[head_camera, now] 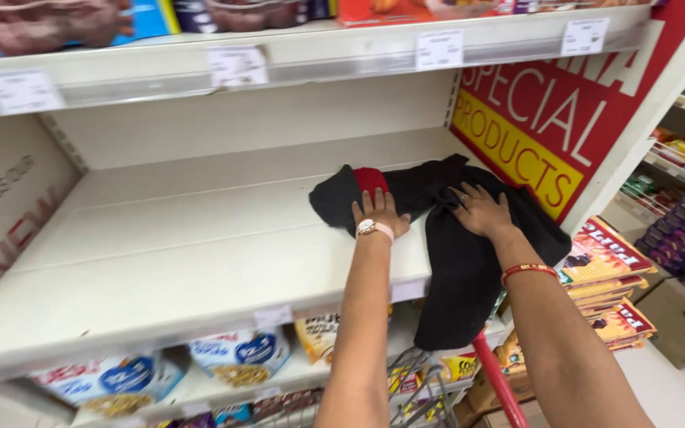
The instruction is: Stocking and arranging cereal and muesli bags on a store shelf from a shopping cart.
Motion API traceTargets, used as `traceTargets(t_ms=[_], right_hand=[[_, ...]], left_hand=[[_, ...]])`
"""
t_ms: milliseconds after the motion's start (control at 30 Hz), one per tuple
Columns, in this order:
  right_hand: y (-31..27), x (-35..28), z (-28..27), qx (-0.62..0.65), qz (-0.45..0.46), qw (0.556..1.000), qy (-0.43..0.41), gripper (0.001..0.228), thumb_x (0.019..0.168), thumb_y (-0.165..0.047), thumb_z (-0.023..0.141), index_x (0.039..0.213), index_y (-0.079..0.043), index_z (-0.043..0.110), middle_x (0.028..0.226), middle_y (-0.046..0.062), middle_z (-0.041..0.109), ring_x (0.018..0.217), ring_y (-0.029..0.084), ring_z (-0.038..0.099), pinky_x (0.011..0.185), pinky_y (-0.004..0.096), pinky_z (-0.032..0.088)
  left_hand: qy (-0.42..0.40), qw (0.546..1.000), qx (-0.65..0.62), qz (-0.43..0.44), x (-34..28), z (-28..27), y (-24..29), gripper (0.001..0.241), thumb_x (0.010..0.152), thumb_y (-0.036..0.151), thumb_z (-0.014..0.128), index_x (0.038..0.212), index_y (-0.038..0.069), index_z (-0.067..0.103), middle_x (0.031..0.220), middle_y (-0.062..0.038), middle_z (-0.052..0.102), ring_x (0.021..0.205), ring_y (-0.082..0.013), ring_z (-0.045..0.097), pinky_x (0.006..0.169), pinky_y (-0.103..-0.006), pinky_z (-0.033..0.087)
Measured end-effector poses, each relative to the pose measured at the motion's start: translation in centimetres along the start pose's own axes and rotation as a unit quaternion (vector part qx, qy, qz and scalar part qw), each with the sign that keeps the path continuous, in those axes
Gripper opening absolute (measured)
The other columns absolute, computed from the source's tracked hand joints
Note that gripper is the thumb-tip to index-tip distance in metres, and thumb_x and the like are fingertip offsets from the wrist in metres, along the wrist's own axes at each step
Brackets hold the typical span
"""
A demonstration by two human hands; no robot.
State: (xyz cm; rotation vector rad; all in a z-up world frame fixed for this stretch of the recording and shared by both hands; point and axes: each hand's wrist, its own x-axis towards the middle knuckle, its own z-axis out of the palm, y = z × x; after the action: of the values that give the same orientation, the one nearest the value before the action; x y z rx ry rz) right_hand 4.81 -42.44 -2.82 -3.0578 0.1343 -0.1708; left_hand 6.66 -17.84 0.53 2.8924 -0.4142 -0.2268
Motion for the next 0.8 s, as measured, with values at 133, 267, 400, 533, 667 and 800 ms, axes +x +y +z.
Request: traceTargets(t_ms=[133, 267, 400, 533, 667, 800], right_hand=[[2.9, 2.7, 1.2, -0.002, 0.038, 0.999, 0.023, 0.065, 0.098, -0.048, 0.046, 0.159, -0.031, 0.032, 0.168, 0.000, 0.023, 0.155, 0.026, 0.020, 0.124, 0.060, 0.015], [3.8, 5.5, 1.8, 0.005, 0.076, 0.996, 0.038, 0.066, 0.099, -0.045, 0.047, 0.160, -0.026, 0.033, 0.167, 0.007, 0.026, 0.154, 0.030, 0.023, 0.125, 0.052, 0.017], [5.0, 8.3, 2.7, 0.016, 0.085, 0.996, 0.035, 0.067, 0.099, -0.041, 0.047, 0.160, -0.021, 0.032, 0.166, 0.011, 0.026, 0.153, 0.032, 0.024, 0.125, 0.048, 0.018], [4.8, 9.4, 2.2, 0.025, 0.091, 0.994, 0.047, 0.066, 0.100, -0.039, 0.046, 0.160, -0.017, 0.032, 0.166, 0.013, 0.028, 0.152, 0.033, 0.026, 0.125, 0.047, 0.019], [4.8, 9.7, 1.9, 0.022, 0.102, 0.994, 0.038, 0.066, 0.101, -0.041, 0.044, 0.160, -0.014, 0.031, 0.164, 0.016, 0.029, 0.150, 0.034, 0.027, 0.124, 0.047, 0.019], [4.6, 9.3, 2.0, -0.013, 0.106, 0.994, 0.031, 0.065, 0.102, -0.041, 0.044, 0.159, -0.011, 0.034, 0.160, 0.017, 0.037, 0.149, 0.033, 0.033, 0.123, 0.047, 0.023]], left_hand=[[-0.011, 1.000, 0.001, 0.018, 4.9, 0.5, 4.6, 0.082, 0.099, 0.056, 0.042, 0.165, 0.018, 0.012, 0.173, -0.004, 0.000, 0.159, -0.0332, -0.006, 0.125, -0.0583, 0.001], [-0.029, 0.999, 0.011, 0.043, 9.6, 1.4, 7.2, 0.079, 0.099, 0.054, 0.041, 0.165, 0.024, 0.009, 0.173, 0.000, -0.003, 0.159, -0.0300, -0.007, 0.126, -0.0568, 0.001], [-0.045, 0.990, 0.049, 0.122, 15.0, 2.4, 8.2, 0.074, 0.100, 0.050, 0.041, 0.165, 0.034, 0.008, 0.173, 0.000, -0.003, 0.159, -0.0294, -0.004, 0.126, -0.0564, 0.005], [-0.078, 0.984, 0.042, 0.154, 17.0, 1.1, 8.3, 0.073, 0.099, 0.047, 0.042, 0.163, 0.041, 0.009, 0.173, 0.003, -0.003, 0.159, -0.0276, -0.006, 0.126, -0.0549, 0.003], [-0.044, 0.988, 0.034, 0.143, 17.2, 0.8, 8.6, 0.068, 0.100, 0.053, 0.040, 0.162, 0.041, 0.015, 0.173, 0.003, 0.002, 0.159, -0.0284, -0.002, 0.126, -0.0579, 0.004], [-0.013, 0.994, 0.021, 0.110, 15.0, 0.5, 8.4, 0.067, 0.101, 0.056, 0.039, 0.163, 0.039, 0.020, 0.173, 0.002, 0.006, 0.160, -0.0306, 0.000, 0.125, -0.0627, 0.002]])
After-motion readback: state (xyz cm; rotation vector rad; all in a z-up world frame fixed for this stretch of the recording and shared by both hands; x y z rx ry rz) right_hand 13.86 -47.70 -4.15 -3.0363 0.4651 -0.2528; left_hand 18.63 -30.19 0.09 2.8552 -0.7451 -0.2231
